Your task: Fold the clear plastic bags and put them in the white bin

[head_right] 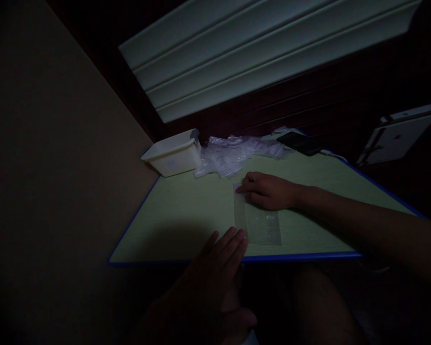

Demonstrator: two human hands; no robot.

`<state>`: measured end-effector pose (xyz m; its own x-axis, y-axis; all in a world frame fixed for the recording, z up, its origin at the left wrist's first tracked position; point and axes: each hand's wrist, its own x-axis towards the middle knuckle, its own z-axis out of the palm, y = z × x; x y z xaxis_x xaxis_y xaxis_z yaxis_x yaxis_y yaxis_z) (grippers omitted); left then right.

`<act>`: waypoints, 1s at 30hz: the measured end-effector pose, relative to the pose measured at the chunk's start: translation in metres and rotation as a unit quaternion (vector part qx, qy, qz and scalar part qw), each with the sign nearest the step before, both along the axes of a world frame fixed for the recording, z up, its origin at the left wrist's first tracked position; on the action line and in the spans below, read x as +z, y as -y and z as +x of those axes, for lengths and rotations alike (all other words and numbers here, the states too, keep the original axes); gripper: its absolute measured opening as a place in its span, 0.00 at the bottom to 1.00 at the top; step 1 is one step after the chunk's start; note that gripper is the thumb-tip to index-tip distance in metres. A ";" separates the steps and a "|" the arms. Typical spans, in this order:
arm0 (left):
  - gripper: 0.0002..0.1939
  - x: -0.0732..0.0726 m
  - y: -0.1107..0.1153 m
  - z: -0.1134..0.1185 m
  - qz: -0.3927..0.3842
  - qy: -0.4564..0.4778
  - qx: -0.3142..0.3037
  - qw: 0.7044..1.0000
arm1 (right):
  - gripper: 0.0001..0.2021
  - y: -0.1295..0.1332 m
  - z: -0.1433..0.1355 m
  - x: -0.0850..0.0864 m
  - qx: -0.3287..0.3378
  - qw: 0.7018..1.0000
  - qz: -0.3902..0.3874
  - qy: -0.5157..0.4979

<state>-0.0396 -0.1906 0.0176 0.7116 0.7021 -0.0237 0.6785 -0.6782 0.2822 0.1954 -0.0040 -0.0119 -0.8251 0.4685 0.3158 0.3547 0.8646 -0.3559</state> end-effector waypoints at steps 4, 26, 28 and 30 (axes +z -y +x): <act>0.30 0.006 0.001 -0.007 0.005 0.020 -0.035 0.999 | 0.20 0.001 0.000 0.000 -0.008 1.000 -0.008 -0.002; 0.15 0.011 -0.143 0.007 0.062 0.033 -0.020 0.997 | 0.20 -0.005 0.007 0.009 -0.147 0.969 -0.135 -0.148; 0.13 0.012 -0.151 0.009 0.049 0.044 -0.012 0.998 | 0.18 -0.008 0.010 0.012 -0.190 0.967 -0.105 -0.134; 0.12 0.011 -0.161 0.011 0.028 0.048 0.004 0.998 | 0.16 -0.009 0.013 0.014 -0.220 0.969 -0.066 -0.088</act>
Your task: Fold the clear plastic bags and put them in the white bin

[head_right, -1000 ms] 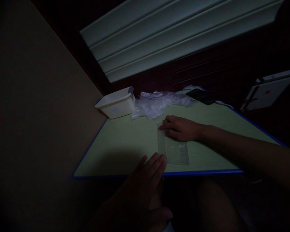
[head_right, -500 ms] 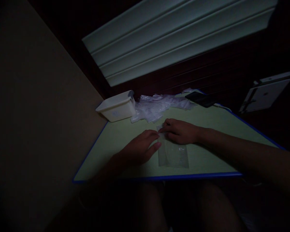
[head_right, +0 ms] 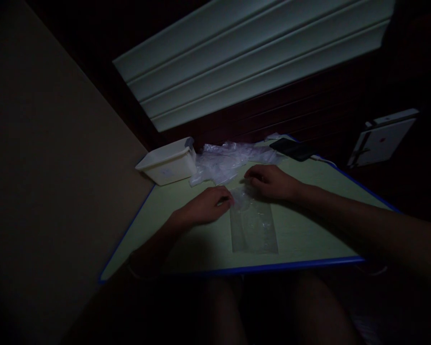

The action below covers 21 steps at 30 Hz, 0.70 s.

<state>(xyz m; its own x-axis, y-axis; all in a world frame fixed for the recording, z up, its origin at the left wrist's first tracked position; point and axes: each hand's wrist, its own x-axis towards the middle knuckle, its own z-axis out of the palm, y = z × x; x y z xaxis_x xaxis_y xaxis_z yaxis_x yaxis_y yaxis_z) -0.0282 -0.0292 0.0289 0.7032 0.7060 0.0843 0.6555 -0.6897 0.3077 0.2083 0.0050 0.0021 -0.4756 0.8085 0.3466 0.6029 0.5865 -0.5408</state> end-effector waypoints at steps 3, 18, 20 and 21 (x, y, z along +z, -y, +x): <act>0.11 -0.004 -0.015 0.001 -0.013 0.023 0.035 0.999 | 0.15 -0.001 0.004 0.002 -0.029 0.995 0.022 0.092; 0.16 -0.028 -0.026 0.000 0.004 0.051 0.160 0.986 | 0.10 -0.001 0.004 0.002 -0.022 0.983 -0.029 0.181; 0.18 -0.031 -0.026 0.000 0.014 0.063 0.157 0.985 | 0.10 0.000 0.003 0.003 -0.012 0.986 -0.027 0.165; 0.18 -0.032 -0.027 -0.001 0.019 0.070 0.158 0.985 | 0.10 0.000 0.003 0.003 -0.009 0.988 -0.024 0.154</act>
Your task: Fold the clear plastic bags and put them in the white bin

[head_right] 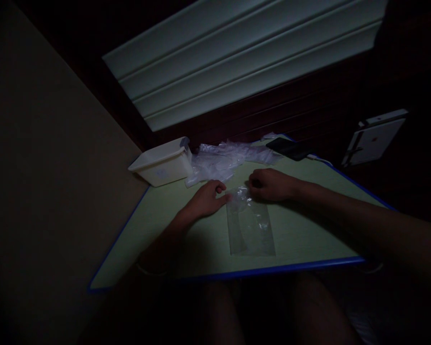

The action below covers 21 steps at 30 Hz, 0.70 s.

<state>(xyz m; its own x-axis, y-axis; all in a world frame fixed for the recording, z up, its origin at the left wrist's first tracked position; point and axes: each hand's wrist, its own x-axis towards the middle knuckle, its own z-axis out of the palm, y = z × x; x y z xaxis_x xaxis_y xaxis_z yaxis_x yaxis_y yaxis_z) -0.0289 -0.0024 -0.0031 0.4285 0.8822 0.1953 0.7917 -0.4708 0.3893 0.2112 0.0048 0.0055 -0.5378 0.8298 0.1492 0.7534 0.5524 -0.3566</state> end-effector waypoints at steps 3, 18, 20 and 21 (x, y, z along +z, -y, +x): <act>0.20 -0.003 -0.002 -0.001 0.006 0.024 0.008 1.000 | 0.11 0.001 0.000 0.001 0.012 0.999 0.010 -0.039; 0.07 0.006 0.011 0.002 0.034 0.063 -0.155 0.985 | 0.09 0.003 0.001 0.003 0.024 0.999 0.011 -0.047; 0.10 0.004 0.012 0.004 0.052 0.054 -0.187 0.980 | 0.09 0.003 0.001 0.004 0.027 0.999 0.013 -0.038; 0.12 0.003 0.012 0.005 0.061 0.048 -0.198 0.977 | 0.09 0.004 0.001 0.005 0.029 0.999 0.012 -0.033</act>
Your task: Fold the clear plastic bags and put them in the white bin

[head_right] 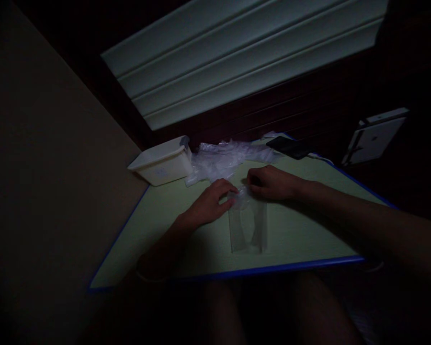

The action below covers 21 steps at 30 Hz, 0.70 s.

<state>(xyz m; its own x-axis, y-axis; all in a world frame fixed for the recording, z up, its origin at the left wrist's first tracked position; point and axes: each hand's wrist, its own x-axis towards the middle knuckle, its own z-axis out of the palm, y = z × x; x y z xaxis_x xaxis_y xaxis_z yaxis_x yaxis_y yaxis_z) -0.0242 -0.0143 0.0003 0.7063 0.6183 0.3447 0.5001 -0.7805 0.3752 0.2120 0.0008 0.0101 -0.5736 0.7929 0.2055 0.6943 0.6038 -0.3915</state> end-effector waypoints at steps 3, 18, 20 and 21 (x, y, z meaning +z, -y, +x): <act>0.16 -0.001 0.001 0.001 0.021 -0.017 -0.022 0.999 | 0.09 0.000 0.001 0.002 0.007 1.000 -0.009 0.007; 0.20 0.002 0.005 0.007 0.039 -0.095 -0.042 0.994 | 0.11 -0.008 0.020 0.016 -0.123 0.991 -0.014 0.057; 0.20 0.002 0.006 0.007 0.042 -0.092 -0.041 0.994 | 0.13 -0.011 0.030 0.021 -0.142 0.982 -0.090 0.091; 0.20 0.002 0.006 0.007 0.043 -0.091 -0.041 0.994 | 0.15 -0.012 0.033 0.023 -0.141 0.977 -0.123 0.104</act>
<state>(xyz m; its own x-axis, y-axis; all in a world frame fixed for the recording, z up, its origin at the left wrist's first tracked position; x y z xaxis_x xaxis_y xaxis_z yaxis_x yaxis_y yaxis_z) -0.0170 -0.0205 0.0019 0.8085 0.5300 0.2559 0.4875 -0.8467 0.2134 0.2448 0.0127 0.0328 -0.3353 0.9358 -0.1086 0.8991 0.2835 -0.3336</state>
